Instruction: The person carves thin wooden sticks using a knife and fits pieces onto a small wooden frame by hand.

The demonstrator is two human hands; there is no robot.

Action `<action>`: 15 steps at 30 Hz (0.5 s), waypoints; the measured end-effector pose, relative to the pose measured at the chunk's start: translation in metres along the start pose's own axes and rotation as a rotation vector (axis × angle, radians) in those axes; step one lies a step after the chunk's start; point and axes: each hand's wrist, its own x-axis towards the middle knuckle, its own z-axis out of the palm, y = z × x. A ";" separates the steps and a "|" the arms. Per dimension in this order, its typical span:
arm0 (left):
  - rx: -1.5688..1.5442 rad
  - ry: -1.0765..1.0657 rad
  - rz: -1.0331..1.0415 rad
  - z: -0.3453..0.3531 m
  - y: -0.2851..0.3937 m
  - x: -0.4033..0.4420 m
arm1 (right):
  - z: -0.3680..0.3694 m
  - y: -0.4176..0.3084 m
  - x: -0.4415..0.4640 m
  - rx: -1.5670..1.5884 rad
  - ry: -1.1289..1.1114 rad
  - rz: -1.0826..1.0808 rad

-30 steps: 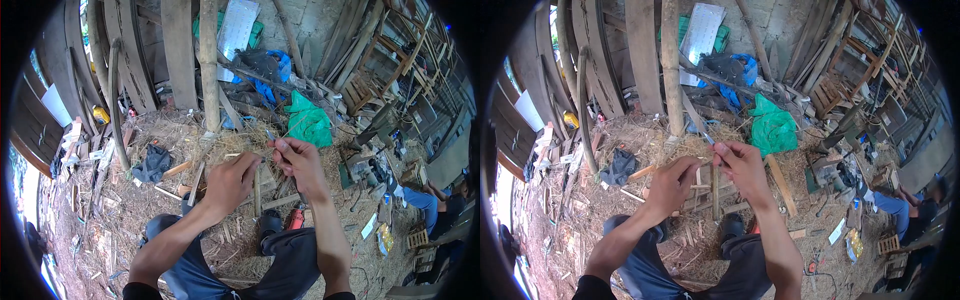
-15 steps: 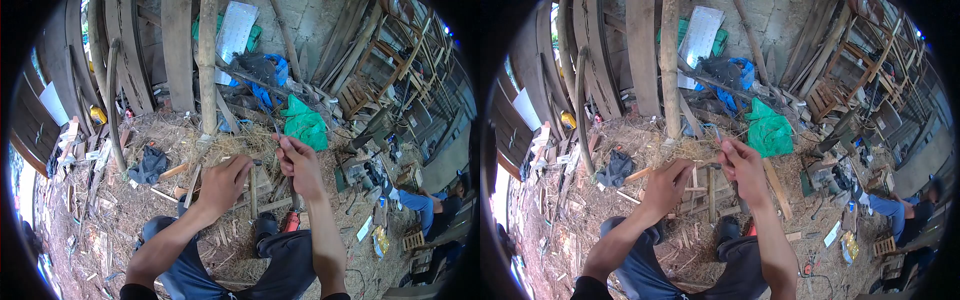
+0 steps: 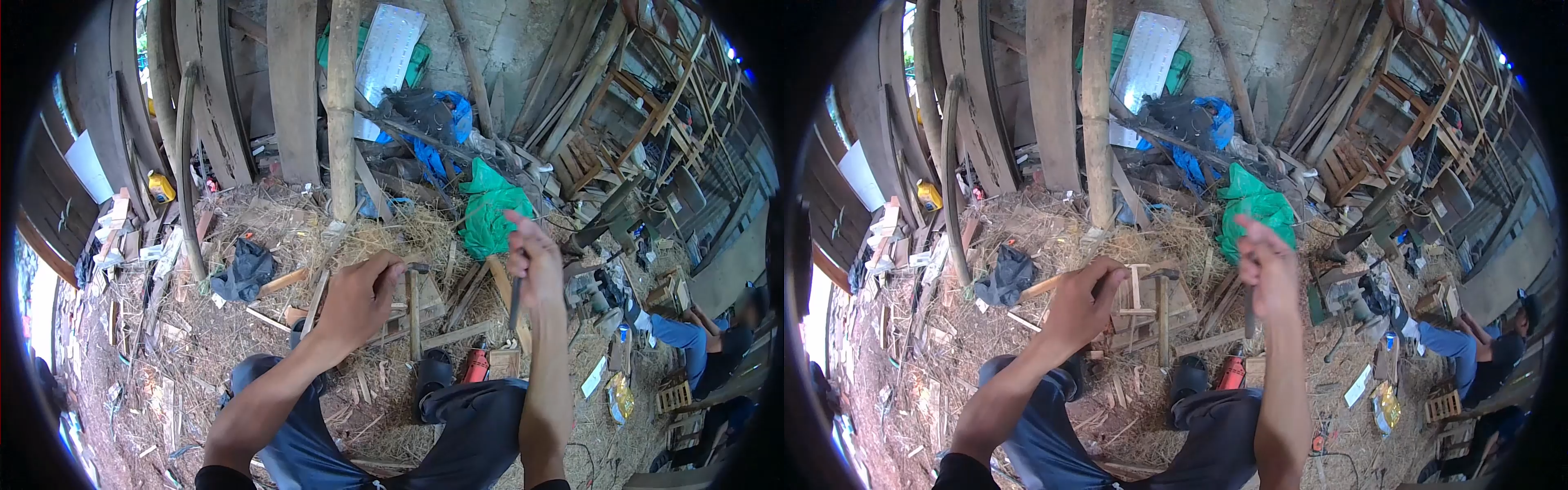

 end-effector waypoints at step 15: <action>-0.140 -0.057 -0.062 -0.002 0.006 -0.002 | -0.028 -0.004 0.023 0.013 0.151 -0.094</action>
